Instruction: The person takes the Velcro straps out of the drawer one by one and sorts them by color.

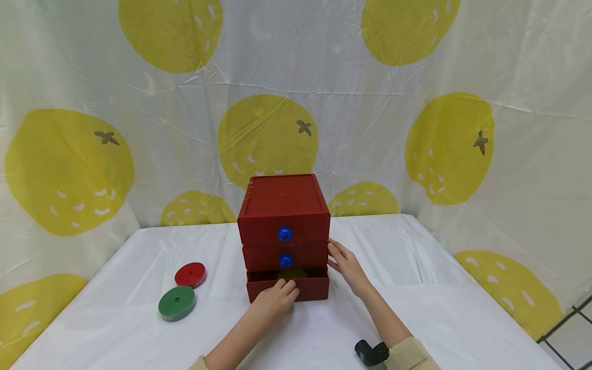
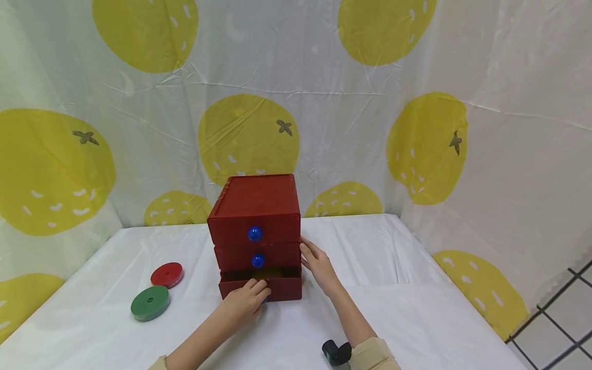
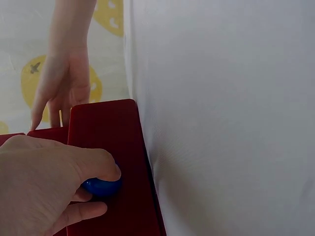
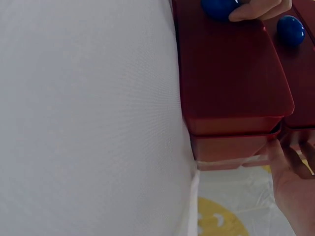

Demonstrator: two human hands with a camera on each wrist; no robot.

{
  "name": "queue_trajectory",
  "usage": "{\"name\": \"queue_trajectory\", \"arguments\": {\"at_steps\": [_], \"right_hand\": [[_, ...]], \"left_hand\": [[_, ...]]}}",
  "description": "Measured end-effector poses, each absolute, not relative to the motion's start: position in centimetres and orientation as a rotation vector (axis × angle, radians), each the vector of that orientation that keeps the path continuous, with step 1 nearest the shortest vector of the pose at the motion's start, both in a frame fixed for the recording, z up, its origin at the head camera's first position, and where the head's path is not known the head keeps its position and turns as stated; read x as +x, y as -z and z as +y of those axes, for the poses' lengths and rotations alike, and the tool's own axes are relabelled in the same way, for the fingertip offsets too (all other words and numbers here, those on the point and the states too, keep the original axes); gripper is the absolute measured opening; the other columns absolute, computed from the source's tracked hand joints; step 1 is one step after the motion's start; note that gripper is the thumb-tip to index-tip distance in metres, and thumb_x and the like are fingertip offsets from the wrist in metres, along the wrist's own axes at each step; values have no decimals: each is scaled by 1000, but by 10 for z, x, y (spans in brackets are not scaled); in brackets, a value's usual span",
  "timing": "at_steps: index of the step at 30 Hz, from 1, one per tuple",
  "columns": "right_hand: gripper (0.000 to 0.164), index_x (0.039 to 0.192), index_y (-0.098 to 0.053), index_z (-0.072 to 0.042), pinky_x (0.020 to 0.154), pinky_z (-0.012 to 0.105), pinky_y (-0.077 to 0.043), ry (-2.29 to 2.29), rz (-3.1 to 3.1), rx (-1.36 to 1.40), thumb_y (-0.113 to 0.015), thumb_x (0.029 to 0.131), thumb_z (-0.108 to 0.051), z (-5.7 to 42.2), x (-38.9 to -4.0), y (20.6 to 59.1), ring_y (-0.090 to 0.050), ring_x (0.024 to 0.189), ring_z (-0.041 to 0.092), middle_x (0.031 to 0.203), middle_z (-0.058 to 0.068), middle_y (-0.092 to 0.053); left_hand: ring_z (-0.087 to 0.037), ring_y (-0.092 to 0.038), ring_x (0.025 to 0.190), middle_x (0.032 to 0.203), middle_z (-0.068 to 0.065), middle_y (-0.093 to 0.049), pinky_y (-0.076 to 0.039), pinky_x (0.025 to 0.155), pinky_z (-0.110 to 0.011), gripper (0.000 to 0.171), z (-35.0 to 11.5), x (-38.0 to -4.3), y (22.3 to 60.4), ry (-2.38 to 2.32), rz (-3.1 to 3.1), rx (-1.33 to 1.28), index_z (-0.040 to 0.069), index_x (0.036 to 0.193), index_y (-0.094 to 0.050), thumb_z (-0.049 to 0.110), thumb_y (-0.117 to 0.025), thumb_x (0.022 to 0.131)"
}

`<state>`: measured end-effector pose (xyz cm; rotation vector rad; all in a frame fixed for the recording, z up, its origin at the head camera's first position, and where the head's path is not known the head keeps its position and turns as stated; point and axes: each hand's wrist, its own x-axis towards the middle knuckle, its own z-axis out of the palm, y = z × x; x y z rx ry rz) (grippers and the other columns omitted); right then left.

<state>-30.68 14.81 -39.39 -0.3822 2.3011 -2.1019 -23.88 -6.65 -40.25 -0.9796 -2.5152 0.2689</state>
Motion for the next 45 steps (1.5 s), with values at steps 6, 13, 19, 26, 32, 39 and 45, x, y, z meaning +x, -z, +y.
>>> {"name": "queue_trajectory", "arguments": {"at_steps": [6,13,19,26,32,39,45], "right_hand": [[55,139,-33,-3,100,38,-40,2120,2289,-385,-40,96,-36,148,-307,393,-38,130,30,142,17,-38],[54,139,-33,-3,100,39,-41,2119,2285,-382,-40,96,-36,148,-306,394,-39,129,31,141,17,-38],[55,139,-34,-3,100,39,-41,2127,2285,-373,-41,96,-37,148,-306,395,-40,129,31,141,17,-39],[56,139,-33,-3,100,39,-40,2115,2292,-373,-41,96,-38,148,-307,395,-40,129,31,141,18,-38],[54,139,-33,-4,100,39,-41,2132,2283,-363,-40,96,-36,148,-306,393,-40,129,31,141,17,-38],[54,139,-33,-5,100,40,-40,2125,2270,-375,-40,96,-36,148,-305,394,-40,129,31,142,17,-38],[55,139,-33,-5,100,39,-41,2116,2288,-383,-41,96,-37,148,-306,394,-40,128,31,142,17,-38]], "left_hand": [[-11,-53,90,98,3,-57,-52,70,-14,29,-66,-234,400,-302,-2496,-994,17,103,-62,24,-72,77],[-10,-52,88,96,5,-57,-51,69,-13,21,-68,-223,400,-273,-2498,-1033,17,99,-63,20,-69,79],[-9,-53,89,98,5,-58,-51,73,-13,28,-69,-214,398,-282,-2535,-1082,19,103,-63,20,-71,77],[-8,-54,92,100,6,-58,-52,75,-16,37,-69,-202,393,-344,-2550,-1166,21,108,-62,20,-74,73],[-7,-54,91,100,7,-58,-52,75,-15,37,-69,-195,391,-341,-2537,-1207,20,107,-61,21,-75,72],[-6,-53,93,104,8,-57,-52,77,-16,47,-68,-191,388,-353,-2612,-1260,22,109,-60,29,-77,66],[-5,-52,93,107,10,-56,-52,77,-15,52,-69,-188,386,-304,-2649,-1321,23,111,-59,41,-76,65]]}}
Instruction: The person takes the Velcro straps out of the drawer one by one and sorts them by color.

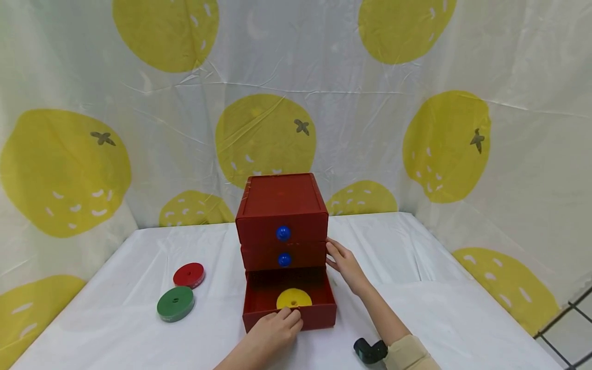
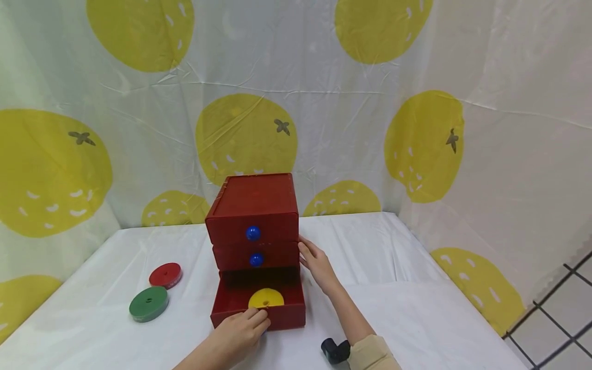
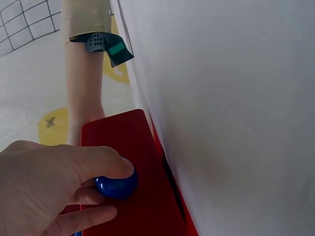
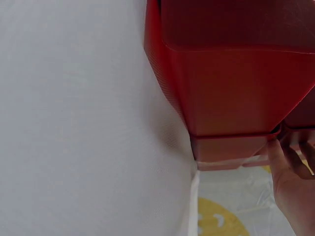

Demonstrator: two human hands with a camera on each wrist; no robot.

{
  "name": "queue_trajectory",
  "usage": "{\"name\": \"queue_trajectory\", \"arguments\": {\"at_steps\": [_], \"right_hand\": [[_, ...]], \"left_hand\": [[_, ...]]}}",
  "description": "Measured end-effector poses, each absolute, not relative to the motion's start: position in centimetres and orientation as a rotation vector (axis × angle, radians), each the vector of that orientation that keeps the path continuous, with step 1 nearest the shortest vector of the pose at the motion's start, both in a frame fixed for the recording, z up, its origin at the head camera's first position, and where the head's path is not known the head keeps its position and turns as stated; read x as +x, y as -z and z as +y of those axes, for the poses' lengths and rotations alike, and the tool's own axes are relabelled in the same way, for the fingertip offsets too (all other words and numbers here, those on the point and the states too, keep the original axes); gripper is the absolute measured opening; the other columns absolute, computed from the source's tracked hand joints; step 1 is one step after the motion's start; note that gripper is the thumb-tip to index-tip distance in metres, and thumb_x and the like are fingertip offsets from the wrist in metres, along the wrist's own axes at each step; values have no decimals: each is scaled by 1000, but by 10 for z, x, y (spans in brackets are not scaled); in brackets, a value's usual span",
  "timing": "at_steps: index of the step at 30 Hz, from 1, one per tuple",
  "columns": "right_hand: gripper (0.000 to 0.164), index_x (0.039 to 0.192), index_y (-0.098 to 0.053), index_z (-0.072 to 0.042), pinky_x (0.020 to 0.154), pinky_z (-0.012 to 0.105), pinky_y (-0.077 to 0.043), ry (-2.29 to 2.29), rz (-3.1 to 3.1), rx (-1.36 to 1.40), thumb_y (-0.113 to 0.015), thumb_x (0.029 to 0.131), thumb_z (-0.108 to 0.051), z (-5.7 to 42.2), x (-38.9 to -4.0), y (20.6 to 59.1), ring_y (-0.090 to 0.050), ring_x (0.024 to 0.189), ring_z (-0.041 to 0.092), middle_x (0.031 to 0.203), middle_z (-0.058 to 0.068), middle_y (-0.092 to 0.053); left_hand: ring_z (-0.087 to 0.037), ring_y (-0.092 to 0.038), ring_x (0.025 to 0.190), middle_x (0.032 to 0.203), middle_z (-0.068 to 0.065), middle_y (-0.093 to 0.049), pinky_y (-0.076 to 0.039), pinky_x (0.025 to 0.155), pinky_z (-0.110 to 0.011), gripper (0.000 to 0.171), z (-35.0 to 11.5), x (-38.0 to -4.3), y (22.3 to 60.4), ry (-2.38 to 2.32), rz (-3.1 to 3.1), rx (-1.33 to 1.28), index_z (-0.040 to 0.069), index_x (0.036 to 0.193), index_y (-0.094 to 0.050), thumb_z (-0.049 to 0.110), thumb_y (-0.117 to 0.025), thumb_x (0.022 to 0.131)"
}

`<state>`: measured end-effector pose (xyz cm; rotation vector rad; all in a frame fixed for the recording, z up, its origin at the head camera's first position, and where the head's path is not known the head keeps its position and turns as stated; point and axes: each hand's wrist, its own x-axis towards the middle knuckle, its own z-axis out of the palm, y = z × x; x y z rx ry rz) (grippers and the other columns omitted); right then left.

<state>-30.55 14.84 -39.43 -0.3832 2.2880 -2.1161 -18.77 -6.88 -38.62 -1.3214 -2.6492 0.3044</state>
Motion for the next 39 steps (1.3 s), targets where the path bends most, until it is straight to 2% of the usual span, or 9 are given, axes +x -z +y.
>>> {"name": "queue_trajectory", "arguments": {"at_steps": [11,26,39], "right_hand": [[56,140,-32,-4,99,39,-41,2111,2303,-373,-40,96,-38,148,-305,395,-38,130,31,143,17,-35],[56,140,-32,-5,100,39,-40,2097,2306,-386,-40,96,-39,148,-306,395,-40,129,31,142,17,-36],[55,140,-32,-5,99,40,-40,2098,2316,-362,-40,96,-38,148,-305,394,-40,129,32,142,17,-37]], "left_hand": [[-5,-51,92,103,11,-56,-52,77,-14,56,-69,-181,384,-353,-2604,-1359,23,112,-58,56,-68,66],[-3,-48,85,95,12,-54,-52,72,-13,52,-68,-175,387,-348,-2570,-1359,24,109,-59,56,-66,69],[-2,-50,85,97,13,-54,-52,70,-12,50,-66,-172,385,-346,-2626,-1365,26,108,-58,56,-66,69]]}}
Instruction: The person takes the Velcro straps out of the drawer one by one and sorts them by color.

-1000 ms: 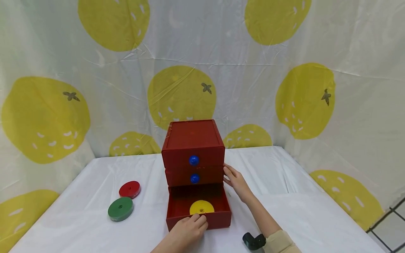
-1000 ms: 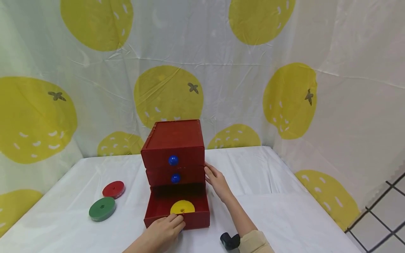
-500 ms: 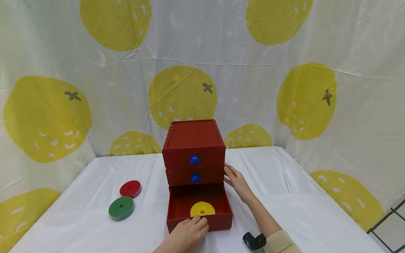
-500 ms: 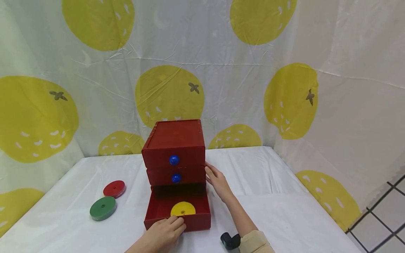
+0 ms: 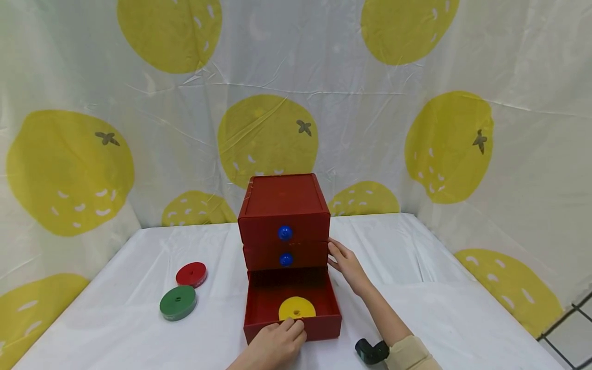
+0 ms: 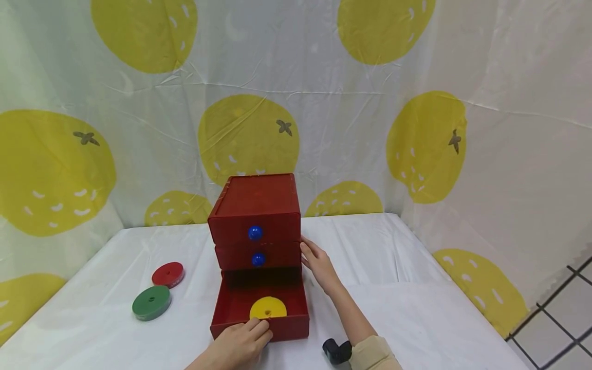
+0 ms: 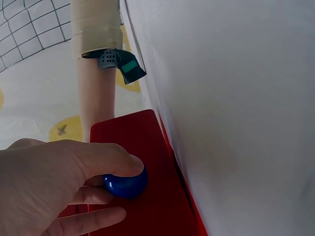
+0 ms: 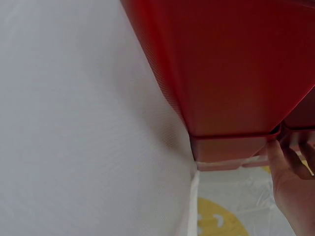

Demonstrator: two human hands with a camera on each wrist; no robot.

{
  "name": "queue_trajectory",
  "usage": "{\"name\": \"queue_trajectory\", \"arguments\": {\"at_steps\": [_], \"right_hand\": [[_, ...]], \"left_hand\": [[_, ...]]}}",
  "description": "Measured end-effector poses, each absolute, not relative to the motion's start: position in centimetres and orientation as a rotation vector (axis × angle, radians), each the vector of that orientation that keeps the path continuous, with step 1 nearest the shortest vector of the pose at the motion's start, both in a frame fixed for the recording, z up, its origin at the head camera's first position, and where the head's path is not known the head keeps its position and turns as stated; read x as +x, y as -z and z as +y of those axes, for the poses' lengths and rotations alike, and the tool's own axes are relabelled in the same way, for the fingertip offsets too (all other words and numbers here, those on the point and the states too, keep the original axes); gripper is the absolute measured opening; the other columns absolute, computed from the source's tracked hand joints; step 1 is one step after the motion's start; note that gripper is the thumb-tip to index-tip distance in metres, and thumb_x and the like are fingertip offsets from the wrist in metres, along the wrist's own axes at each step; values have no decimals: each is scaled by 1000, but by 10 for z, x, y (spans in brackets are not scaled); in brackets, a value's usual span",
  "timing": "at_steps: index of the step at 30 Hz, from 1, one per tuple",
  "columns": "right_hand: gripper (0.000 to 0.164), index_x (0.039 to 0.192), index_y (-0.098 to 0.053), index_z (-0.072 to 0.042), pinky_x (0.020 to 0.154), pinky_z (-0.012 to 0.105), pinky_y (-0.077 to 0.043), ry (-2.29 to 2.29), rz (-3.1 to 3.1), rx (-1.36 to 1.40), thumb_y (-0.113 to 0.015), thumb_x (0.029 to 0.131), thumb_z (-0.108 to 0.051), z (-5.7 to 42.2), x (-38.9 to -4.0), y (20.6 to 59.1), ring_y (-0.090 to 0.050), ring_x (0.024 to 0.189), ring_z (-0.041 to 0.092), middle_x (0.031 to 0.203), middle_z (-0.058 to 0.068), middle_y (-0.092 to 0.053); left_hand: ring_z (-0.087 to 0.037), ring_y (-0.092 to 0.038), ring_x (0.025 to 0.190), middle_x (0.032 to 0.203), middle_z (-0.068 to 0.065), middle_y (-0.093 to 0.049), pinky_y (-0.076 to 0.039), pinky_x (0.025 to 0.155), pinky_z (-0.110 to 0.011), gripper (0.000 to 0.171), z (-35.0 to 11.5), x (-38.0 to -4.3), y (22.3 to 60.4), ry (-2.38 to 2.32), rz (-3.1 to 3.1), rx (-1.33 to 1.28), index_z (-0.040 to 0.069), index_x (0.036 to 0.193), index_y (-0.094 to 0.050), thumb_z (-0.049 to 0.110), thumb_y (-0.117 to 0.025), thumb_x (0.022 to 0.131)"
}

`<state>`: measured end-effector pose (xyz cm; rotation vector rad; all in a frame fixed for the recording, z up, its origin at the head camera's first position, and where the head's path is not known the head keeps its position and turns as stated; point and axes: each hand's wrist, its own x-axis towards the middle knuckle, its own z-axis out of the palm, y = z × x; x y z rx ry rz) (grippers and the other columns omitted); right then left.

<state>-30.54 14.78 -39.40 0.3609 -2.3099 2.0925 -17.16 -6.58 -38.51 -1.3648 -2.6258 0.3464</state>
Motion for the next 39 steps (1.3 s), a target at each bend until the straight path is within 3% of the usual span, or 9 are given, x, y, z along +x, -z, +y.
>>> {"name": "queue_trajectory", "arguments": {"at_steps": [39], "right_hand": [[56,140,-33,-4,99,40,-41,-2098,-2292,380,-40,96,-38,148,-305,394,-40,128,32,142,18,-37]], "left_hand": [[-4,-46,79,90,12,-48,-48,68,-12,43,-60,-159,386,-405,-2684,-1342,25,102,-57,58,-61,74]]}}
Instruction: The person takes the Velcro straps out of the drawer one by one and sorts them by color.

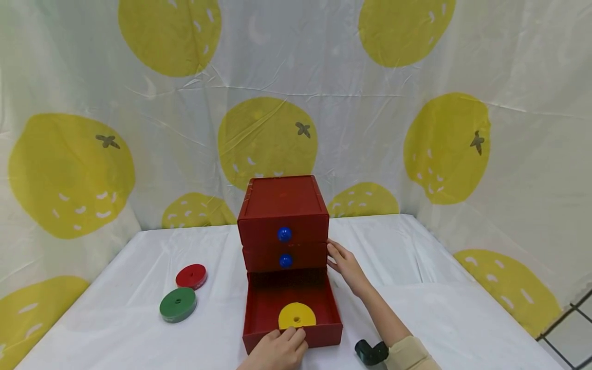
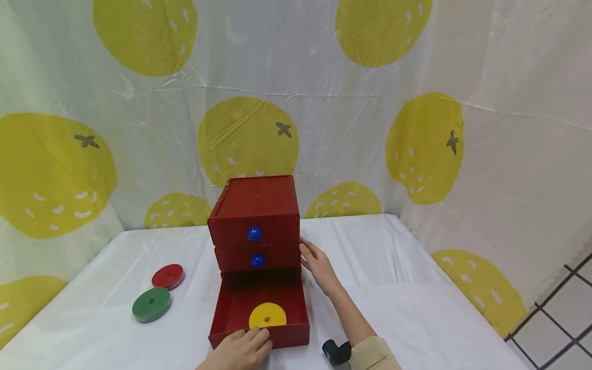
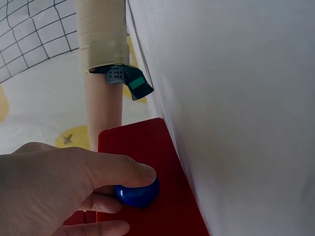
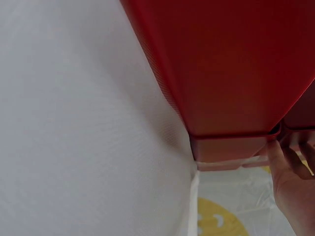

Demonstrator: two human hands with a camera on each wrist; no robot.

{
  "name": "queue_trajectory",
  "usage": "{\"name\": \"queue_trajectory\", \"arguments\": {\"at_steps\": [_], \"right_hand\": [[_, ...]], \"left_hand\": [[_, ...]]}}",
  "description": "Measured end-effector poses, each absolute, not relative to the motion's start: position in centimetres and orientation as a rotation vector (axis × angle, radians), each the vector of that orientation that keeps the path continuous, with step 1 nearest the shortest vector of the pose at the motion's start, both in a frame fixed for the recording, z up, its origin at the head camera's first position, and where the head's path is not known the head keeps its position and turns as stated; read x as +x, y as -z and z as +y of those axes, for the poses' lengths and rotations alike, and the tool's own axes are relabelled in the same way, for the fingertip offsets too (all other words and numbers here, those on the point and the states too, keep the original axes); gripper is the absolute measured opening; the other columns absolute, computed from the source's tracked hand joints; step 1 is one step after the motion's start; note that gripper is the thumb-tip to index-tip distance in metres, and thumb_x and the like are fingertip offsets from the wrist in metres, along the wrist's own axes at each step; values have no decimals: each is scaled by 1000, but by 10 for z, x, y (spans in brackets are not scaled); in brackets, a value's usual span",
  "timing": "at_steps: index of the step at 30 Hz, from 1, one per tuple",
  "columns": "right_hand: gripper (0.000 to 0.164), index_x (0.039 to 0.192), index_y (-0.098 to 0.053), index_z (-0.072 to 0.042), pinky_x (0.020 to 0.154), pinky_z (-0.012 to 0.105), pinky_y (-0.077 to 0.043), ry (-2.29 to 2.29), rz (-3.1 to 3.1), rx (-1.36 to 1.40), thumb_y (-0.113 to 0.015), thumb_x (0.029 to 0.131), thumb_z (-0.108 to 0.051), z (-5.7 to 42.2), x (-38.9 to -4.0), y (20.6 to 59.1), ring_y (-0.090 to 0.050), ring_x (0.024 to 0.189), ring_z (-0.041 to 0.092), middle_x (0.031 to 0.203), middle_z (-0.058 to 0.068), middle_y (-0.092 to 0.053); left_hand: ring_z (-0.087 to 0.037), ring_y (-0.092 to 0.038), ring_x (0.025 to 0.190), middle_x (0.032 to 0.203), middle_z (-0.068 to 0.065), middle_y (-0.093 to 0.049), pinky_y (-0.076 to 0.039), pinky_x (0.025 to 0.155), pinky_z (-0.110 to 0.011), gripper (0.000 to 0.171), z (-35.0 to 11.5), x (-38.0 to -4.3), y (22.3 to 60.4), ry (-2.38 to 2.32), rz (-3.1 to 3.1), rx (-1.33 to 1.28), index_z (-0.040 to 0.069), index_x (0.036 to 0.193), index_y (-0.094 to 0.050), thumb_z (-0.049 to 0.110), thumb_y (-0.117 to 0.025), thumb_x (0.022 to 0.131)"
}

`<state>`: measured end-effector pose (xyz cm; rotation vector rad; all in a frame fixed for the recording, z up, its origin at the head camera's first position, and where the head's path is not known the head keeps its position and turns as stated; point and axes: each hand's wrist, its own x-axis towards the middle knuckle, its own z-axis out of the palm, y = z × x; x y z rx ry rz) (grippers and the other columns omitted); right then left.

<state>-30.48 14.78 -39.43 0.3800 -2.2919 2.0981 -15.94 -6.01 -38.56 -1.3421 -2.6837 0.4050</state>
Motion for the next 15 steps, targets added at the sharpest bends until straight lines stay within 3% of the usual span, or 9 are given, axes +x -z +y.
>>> {"name": "queue_trajectory", "arguments": {"at_steps": [8,15], "right_hand": [[55,139,-33,-5,99,40,-41,-2094,-2300,377,-40,96,-37,148,-305,394,-41,128,32,142,17,-38],[55,139,-33,-5,99,40,-41,-2083,-2306,364,-40,96,-37,147,-305,393,-41,128,32,142,17,-38]], "left_hand": [[-2,-48,81,94,14,-53,-49,72,-14,43,-65,-161,381,-259,-2706,-1371,27,103,-57,55,-64,72],[4,-50,80,95,13,-57,-48,73,-8,24,-78,-164,365,64,-2537,-1466,26,102,-60,32,-66,80]]}}
